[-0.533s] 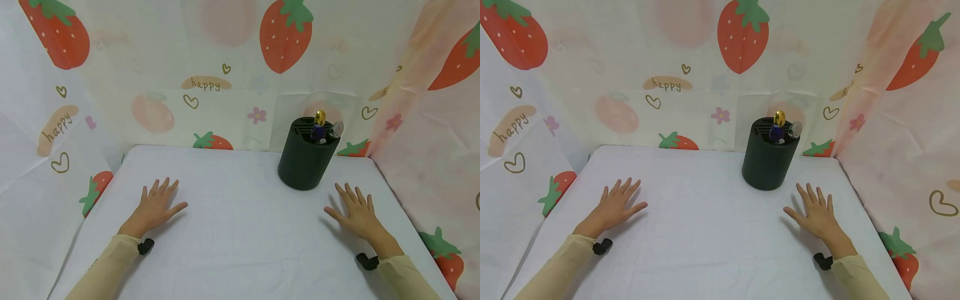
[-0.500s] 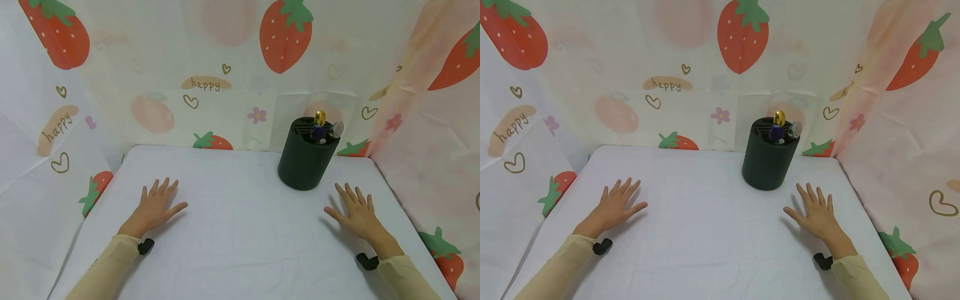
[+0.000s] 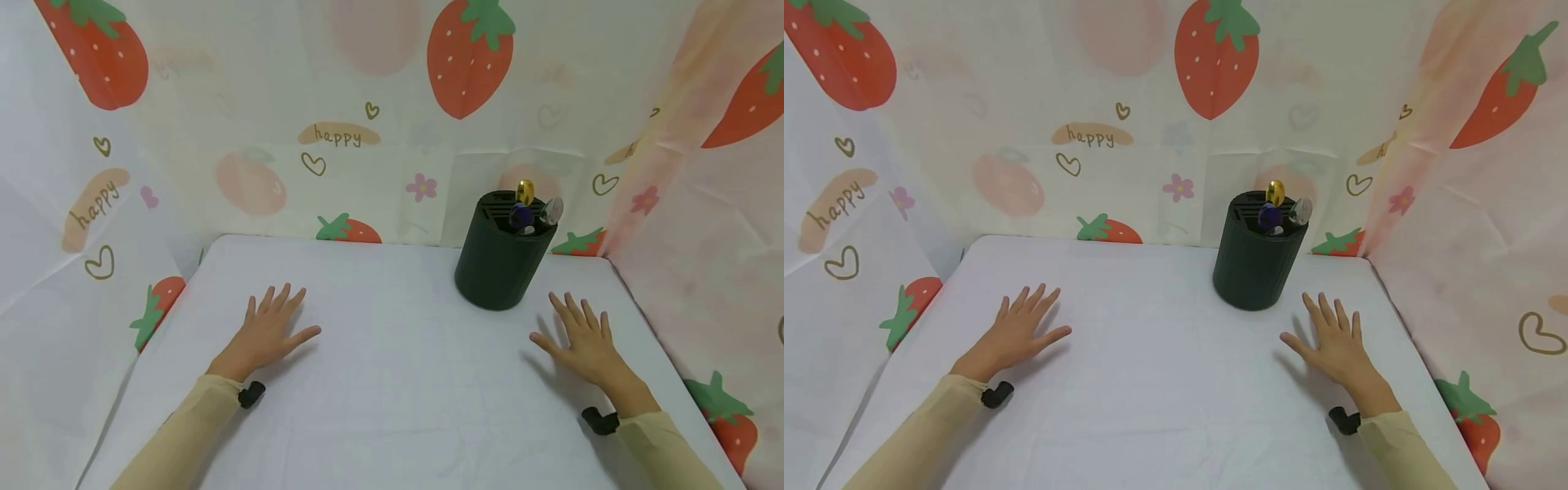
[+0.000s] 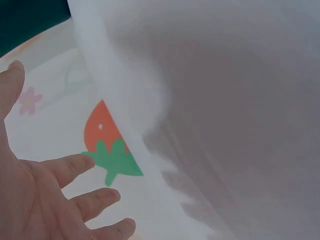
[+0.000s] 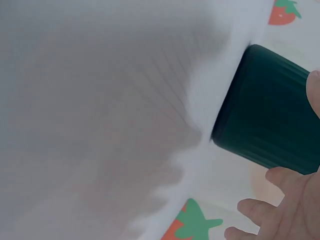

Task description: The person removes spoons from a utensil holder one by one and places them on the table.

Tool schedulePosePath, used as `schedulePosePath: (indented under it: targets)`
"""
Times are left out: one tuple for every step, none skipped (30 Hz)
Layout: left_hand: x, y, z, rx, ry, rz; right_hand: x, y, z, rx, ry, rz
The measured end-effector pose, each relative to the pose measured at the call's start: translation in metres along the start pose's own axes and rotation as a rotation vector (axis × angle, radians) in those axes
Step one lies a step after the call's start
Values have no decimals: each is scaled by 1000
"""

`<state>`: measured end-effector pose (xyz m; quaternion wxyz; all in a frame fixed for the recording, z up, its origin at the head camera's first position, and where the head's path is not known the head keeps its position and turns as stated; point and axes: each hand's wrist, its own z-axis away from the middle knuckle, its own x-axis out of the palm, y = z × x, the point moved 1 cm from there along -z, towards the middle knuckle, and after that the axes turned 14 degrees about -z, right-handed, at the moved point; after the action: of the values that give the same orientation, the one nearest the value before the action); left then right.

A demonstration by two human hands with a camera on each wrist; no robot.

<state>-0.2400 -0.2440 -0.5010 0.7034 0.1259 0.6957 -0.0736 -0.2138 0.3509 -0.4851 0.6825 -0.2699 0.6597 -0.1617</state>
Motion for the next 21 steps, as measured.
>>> schedulePosePath:
  targets:
    - [-1, 2, -2, 6, 4, -3, -1, 0, -1, -4, 1, 4]
    - [-3, 4, -4, 13, 8, -4, -3, -1, -2, -8, 1, 8]
    - [-4, 7, -6, 19, 9, -8, -4, -1, -3, -13, 1, 12]
    - [-6, 9, -8, 23, 11, -14, -6, -2, -4, -18, 2, 13]
    - [-7, 11, -11, 27, 14, -21, -9, -3, -6, -25, 4, 13]
    - [-10, 13, -13, 31, 19, -25, -11, -5, -7, -32, 7, 16]
    - [-12, 15, -15, 35, 22, -26, -13, -6, -9, -40, 10, 21]
    - [-14, 17, -17, 38, 20, -26, -15, -7, -10, -48, 12, 24]
    - [-16, 20, -19, 41, 19, -28, -17, -8, -12, -56, 15, 27]
    - [-18, 22, -22, 47, 21, -27, -19, -10, -13, -62, 17, 32]
    - [-21, 25, -24, 54, 22, -25, -21, -11, -14, -69, 18, 37]
    - [-23, 28, -26, 61, 23, -24, -23, -12, -16, -74, 17, 41]
    - [-24, 31, -28, 67, 24, -27, -25, -13, -17, -81, 19, 45]
    - [-26, 34, -31, 73, 27, -31, -27, -14, -19, -84, 20, 44]
    - [-28, 36, -33, 77, 30, -37, -29, -15, -21, -88, 22, 47]
    - [-29, 39, -36, 81, 32, -39, -32, -16, -23, -90, 23, 50]
    - [-31, 41, -38, 85, 35, -43, -34, -18, -25, -94, 26, 52]
    - [-34, 44, -41, 89, 41, -47, -36, -19, -27, -95, 27, 54]
    - [-35, 46, -43, 92, 45, -54, -39, -20, -29, -99, 31, 58]
    - [-38, 49, -46, 97, 49, -55, -41, -21, -31, -102, 32, 60]
    - [-41, 52, -48, 101, 51, -55, -44, -22, -33, -105, 34, 65]
